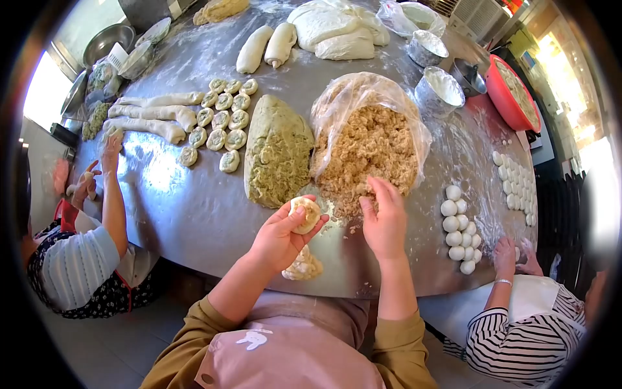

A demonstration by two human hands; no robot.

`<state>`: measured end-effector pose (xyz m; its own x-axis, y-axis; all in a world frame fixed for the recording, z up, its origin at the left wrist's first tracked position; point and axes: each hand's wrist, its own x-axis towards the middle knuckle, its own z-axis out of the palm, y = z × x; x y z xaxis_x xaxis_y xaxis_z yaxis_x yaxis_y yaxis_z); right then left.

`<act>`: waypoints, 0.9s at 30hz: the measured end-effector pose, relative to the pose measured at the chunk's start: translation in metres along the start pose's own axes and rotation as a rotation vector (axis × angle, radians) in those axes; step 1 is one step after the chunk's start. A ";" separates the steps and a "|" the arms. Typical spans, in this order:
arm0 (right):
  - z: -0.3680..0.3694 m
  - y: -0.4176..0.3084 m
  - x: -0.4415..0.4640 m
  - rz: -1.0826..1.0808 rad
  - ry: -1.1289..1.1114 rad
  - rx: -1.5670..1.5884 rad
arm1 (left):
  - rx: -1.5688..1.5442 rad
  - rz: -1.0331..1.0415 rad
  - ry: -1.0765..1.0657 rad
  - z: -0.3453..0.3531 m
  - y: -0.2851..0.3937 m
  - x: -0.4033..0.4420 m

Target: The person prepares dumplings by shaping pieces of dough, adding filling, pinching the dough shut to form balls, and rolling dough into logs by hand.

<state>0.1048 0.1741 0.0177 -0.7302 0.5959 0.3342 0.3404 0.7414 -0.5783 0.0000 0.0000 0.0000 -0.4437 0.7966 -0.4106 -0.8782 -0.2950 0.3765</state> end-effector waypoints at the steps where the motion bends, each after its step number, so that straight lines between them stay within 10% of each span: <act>1: 0.000 -0.006 0.001 -0.038 0.005 0.017 | -0.011 -0.007 0.000 0.003 0.003 0.000; 14: 0.008 -0.048 -0.026 -0.198 -0.193 0.386 | 0.127 -0.029 -0.010 -0.004 -0.010 -0.015; 18: 0.003 -0.006 -0.038 0.131 -0.083 0.190 | 0.132 -0.017 0.050 -0.018 -0.003 -0.020; 27: 0.049 0.020 -0.039 0.032 0.014 -0.066 | 0.134 -0.050 0.130 -0.006 -0.002 -0.023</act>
<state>0.1116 0.1504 -0.0433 -0.7104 0.6233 0.3268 0.4017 0.7404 -0.5389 0.0107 -0.0207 0.0035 -0.4274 0.7313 -0.5316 -0.8717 -0.1774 0.4568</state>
